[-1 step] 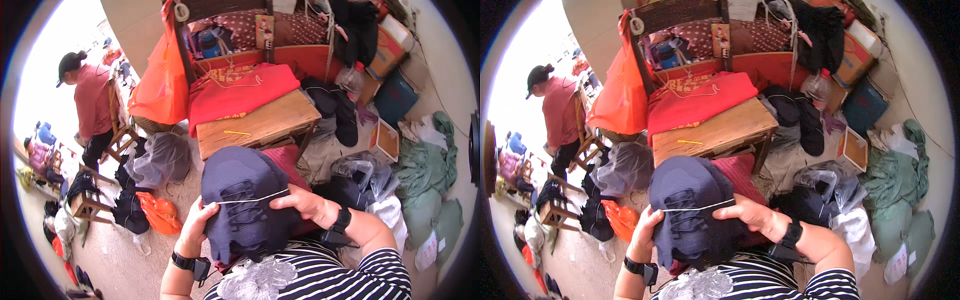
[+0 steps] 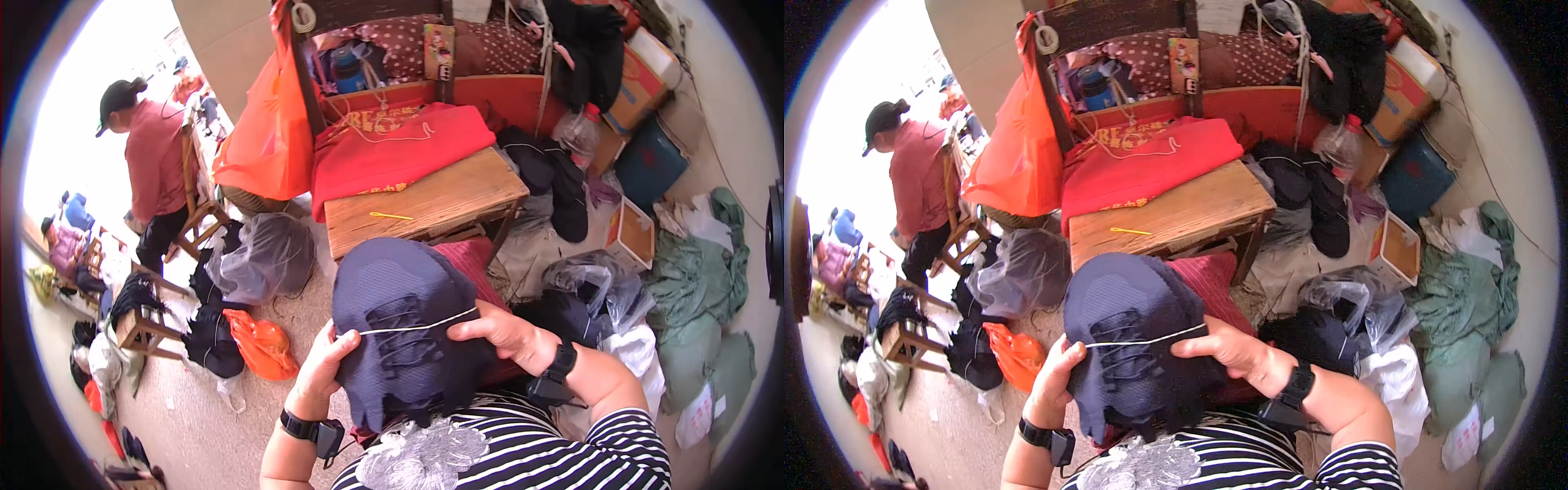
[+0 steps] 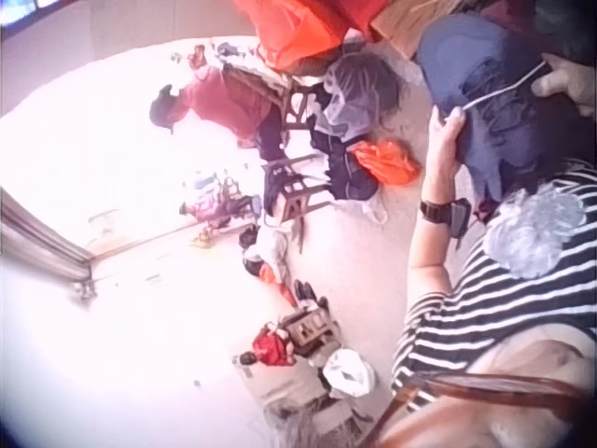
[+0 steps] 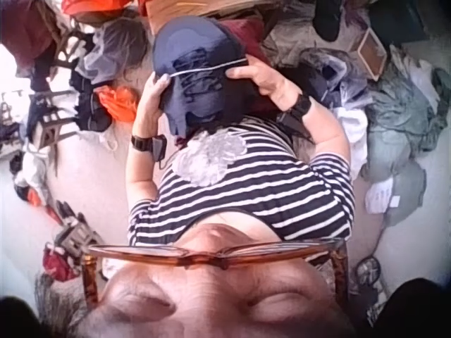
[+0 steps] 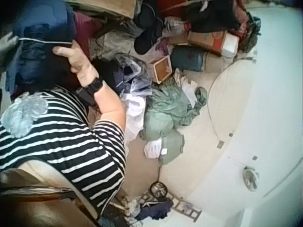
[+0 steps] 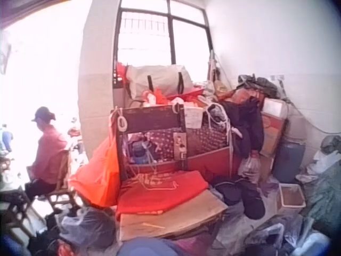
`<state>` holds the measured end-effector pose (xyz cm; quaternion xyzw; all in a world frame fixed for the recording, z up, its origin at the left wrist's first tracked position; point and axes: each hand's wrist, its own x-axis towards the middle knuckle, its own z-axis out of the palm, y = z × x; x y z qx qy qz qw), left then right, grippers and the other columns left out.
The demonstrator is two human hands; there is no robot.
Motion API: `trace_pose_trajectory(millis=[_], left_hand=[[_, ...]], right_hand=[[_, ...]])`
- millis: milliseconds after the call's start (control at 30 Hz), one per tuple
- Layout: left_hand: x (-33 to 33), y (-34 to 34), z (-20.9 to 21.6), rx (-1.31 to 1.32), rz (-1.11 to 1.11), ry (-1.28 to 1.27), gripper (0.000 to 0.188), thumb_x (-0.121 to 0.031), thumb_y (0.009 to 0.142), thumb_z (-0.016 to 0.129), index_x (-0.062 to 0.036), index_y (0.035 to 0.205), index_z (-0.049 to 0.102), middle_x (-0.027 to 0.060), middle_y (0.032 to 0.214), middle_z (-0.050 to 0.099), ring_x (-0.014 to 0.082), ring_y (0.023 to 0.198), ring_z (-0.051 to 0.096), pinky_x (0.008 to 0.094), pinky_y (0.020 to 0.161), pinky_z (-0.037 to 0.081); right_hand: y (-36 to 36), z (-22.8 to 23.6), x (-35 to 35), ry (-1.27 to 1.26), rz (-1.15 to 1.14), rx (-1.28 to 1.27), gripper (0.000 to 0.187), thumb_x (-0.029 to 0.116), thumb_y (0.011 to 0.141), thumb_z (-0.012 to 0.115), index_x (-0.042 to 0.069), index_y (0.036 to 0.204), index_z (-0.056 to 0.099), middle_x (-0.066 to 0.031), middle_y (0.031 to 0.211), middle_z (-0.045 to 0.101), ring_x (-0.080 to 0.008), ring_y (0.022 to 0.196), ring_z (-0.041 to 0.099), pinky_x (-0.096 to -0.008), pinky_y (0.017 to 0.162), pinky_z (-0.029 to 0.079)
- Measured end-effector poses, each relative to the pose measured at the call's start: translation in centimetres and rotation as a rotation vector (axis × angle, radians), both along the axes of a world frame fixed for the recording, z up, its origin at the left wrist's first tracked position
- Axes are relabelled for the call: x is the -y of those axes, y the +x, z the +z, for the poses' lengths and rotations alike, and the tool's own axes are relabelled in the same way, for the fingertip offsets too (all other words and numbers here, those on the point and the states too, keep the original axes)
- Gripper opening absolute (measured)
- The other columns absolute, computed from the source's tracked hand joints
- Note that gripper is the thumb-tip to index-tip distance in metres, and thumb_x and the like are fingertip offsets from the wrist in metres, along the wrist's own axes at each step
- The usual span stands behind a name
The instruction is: Assembling a shoe upper by threading a string or lace through pre-cut holes using a lacing tool.
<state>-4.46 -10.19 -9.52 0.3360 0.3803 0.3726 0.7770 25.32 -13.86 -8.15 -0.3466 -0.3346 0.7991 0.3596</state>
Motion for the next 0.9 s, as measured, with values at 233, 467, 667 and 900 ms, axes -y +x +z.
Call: trace_pose_trajectory(millis=[233,467,667,900], left_hand=[[1.9,0.5,-0.5,-0.182,-0.124,-0.003,0.063,-0.019,0.086,0.081,0.0024,0.137,0.05,0.0069,0.125,0.064,0.0139,0.111,0.061,0.0314,0.099,0.049],[1.4,1.8,1.9,-0.24,-0.08,0.19,0.054,-0.015,0.088,0.079,0.0043,0.133,0.055,0.0057,0.122,0.066,0.0114,0.109,0.062,0.0286,0.098,0.049],[0.0,3.9,-1.1,-0.34,0.168,0.349,0.062,-0.006,0.087,0.076,0.0004,0.141,0.047,0.0079,0.13,0.059,0.0141,0.116,0.056,0.0297,0.101,0.047],[0.3,4.5,-2.2,-0.706,0.283,0.866,0.057,-0.006,0.076,0.084,-0.0064,0.125,0.055,0.0097,0.124,0.047,0.0194,0.109,0.055,0.0326,0.092,0.05]], right_hand=[[2.6,-0.5,0.4,0.015,-0.001,0.064,0.071,0.02,0.086,0.075,0.0,0.146,0.045,-0.011,0.141,0.057,-0.0217,0.128,0.053,-0.0367,0.111,0.038],[5.5,0.8,-0.7,0.101,0.115,0.041,0.078,0.033,0.084,0.081,-0.004,0.144,0.046,-0.0121,0.141,0.056,-0.0209,0.127,0.053,-0.0364,0.111,0.039],[6.2,0.3,-3.5,0.251,0.028,0.425,0.055,0.029,0.091,0.076,-0.004,0.132,0.057,-0.0077,0.125,0.065,-0.0147,0.112,0.059,-0.0314,0.097,0.048],[6.6,2.0,-3.0,0.906,-0.367,1.011,0.064,0.025,0.083,0.081,-0.001,0.134,0.052,-0.0191,0.129,0.057,-0.0323,0.113,0.06,-0.041,0.098,0.048]])
